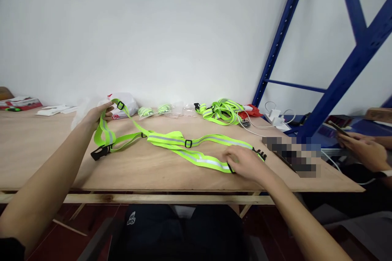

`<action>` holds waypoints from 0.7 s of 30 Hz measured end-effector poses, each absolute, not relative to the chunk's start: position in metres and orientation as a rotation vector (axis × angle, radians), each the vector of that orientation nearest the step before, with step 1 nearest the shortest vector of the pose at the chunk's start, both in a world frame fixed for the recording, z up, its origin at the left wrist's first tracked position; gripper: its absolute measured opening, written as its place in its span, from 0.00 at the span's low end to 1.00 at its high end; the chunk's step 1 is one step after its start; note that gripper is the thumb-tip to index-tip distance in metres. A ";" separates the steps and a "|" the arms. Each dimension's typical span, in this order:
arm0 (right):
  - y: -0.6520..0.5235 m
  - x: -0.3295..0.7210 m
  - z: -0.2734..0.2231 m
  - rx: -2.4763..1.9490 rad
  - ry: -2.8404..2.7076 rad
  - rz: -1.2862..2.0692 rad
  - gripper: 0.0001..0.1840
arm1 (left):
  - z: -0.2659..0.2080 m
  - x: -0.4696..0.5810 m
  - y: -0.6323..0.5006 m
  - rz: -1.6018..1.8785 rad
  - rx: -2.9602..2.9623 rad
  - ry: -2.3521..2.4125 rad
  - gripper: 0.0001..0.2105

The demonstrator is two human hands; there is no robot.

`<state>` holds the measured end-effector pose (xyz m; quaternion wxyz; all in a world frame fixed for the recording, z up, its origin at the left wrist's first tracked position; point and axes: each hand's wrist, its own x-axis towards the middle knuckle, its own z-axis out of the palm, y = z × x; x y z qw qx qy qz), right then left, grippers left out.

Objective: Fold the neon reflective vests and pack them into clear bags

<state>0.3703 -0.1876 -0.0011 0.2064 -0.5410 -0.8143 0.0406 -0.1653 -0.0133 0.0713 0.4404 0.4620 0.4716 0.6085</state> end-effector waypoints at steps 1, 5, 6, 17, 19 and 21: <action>-0.178 0.358 0.004 -1.496 -2.256 0.046 0.15 | 0.071 -0.164 -0.014 1.498 1.164 1.160 0.20; -0.135 0.301 0.014 -1.417 -2.351 -0.042 0.25 | 0.086 -0.152 -0.019 1.479 1.256 1.113 0.24; -0.126 0.289 0.013 -1.435 -2.368 -0.049 0.27 | 0.092 -0.148 -0.022 1.476 1.291 1.105 0.24; -0.133 0.306 0.045 -1.115 -2.169 0.409 0.19 | 0.158 -0.148 -0.108 1.621 1.582 0.964 0.18; -0.133 0.323 0.065 -1.045 -2.020 0.527 0.22 | 0.171 -0.152 -0.119 1.663 1.605 0.920 0.15; -0.123 0.339 0.079 -1.032 -1.877 0.569 0.23 | 0.180 -0.153 -0.119 1.689 1.619 0.928 0.13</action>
